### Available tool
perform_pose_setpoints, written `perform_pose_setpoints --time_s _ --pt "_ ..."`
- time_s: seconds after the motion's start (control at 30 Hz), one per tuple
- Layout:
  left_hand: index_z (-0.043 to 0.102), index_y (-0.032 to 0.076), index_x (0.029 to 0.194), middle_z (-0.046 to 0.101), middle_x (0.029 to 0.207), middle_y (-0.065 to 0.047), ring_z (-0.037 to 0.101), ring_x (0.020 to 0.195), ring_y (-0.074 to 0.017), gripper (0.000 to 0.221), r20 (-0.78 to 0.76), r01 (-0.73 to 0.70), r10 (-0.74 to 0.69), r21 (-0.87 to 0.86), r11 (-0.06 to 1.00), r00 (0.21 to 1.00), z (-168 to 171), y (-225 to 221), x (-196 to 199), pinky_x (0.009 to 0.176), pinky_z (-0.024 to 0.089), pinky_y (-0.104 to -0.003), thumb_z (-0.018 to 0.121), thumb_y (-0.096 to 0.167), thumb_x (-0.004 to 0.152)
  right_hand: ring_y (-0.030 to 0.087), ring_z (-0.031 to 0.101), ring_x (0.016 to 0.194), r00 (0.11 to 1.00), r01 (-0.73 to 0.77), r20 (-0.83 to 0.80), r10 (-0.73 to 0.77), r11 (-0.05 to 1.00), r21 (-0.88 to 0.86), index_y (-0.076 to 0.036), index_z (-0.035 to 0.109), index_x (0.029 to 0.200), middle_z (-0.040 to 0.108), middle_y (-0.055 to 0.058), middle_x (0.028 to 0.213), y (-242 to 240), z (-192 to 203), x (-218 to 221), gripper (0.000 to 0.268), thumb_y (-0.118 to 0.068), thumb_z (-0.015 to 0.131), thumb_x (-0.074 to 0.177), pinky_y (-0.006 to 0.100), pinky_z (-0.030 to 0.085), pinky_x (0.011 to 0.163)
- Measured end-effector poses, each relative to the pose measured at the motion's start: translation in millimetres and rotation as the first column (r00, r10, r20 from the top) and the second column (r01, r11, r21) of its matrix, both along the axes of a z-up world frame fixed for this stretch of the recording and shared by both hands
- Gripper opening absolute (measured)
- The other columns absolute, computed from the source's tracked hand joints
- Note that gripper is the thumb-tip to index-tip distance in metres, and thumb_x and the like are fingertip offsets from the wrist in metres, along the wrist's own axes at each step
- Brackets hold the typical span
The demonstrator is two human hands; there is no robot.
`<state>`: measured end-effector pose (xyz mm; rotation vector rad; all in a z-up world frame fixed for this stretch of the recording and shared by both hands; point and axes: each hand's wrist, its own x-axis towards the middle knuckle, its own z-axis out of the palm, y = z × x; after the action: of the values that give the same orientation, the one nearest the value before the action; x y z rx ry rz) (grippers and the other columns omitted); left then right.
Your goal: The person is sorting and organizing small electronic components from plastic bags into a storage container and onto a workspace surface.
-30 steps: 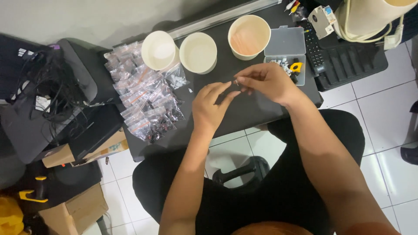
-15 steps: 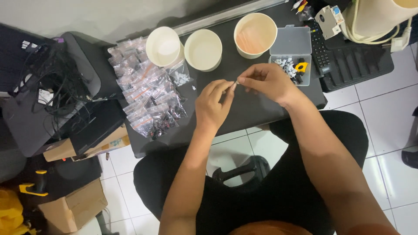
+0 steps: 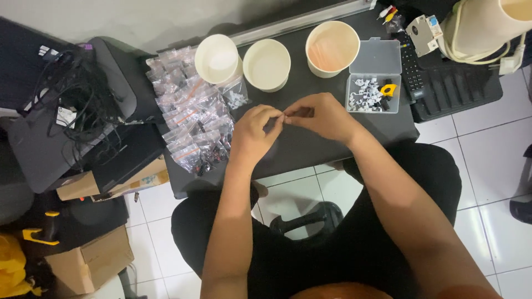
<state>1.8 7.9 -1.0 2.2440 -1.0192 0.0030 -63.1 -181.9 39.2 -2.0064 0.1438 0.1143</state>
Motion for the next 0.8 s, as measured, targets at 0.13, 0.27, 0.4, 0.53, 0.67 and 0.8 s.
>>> perform_pose_setpoints --time_s 0.13,0.27,0.4,0.53,0.67,0.8 --pt "0.075 0.018 0.103 0.072 0.094 0.001 0.073 0.092 -0.0152 0.009 -0.076 -0.021 0.026 0.071 0.997 0.997 11 18 6 0.076 0.063 -0.025 0.071 0.026 0.100 0.027 0.072 0.079 0.998 -0.043 -0.052 0.044 0.999 0.014 -0.004 0.079 0.108 0.078 0.016 0.089 9 -4 8 0.020 -0.013 0.076 0.090 0.038 0.060 0.069" --pt "0.078 0.015 0.105 0.074 0.097 -0.004 0.074 0.092 -0.0190 0.019 -0.071 -0.152 0.160 0.105 0.983 0.985 12 35 10 0.077 0.063 -0.029 0.068 0.031 0.103 0.027 0.072 0.083 0.992 0.003 0.123 0.010 0.994 -0.105 -0.003 0.077 0.109 0.074 0.015 0.093 18 -37 18 0.017 -0.010 0.075 0.094 0.036 0.059 0.069" --pt "0.079 0.012 0.105 0.075 0.095 -0.007 0.075 0.087 -0.0211 0.022 -0.130 -0.246 0.263 0.133 0.960 0.956 -4 45 14 0.073 0.063 -0.031 0.068 0.030 0.103 0.022 0.068 0.078 0.982 0.089 0.179 -0.060 0.984 -0.157 -0.007 0.078 0.108 0.070 0.011 0.093 36 -62 27 0.015 -0.012 0.077 0.094 0.033 0.056 0.066" --pt "0.079 0.010 0.102 0.074 0.093 -0.009 0.075 0.089 -0.0239 0.017 -0.108 -0.242 0.256 0.130 0.962 0.961 2 46 14 0.074 0.063 -0.032 0.069 0.024 0.101 0.027 0.072 0.088 0.980 0.061 0.196 -0.013 0.968 -0.242 -0.009 0.078 0.109 0.071 0.011 0.098 46 -61 43 0.015 -0.015 0.074 0.096 0.037 0.058 0.070" --pt "0.079 0.010 0.103 0.075 0.092 -0.008 0.075 0.088 -0.0216 0.018 -0.148 -0.256 0.270 0.104 0.961 0.951 -9 50 12 0.074 0.063 -0.030 0.070 0.025 0.101 0.026 0.072 0.089 0.980 0.051 0.195 0.025 0.927 -0.371 -0.011 0.079 0.107 0.071 0.010 0.095 53 -61 43 0.015 -0.018 0.075 0.095 0.037 0.059 0.071" --pt "0.079 0.012 0.101 0.074 0.090 -0.007 0.075 0.085 -0.0208 0.016 -0.149 -0.264 0.278 0.105 0.959 0.949 -20 51 15 0.071 0.064 -0.030 0.071 0.026 0.100 0.027 0.071 0.089 0.986 0.043 0.165 0.029 0.909 -0.416 -0.012 0.079 0.108 0.071 0.009 0.091 50 -68 44 0.015 -0.018 0.075 0.095 0.039 0.058 0.072"
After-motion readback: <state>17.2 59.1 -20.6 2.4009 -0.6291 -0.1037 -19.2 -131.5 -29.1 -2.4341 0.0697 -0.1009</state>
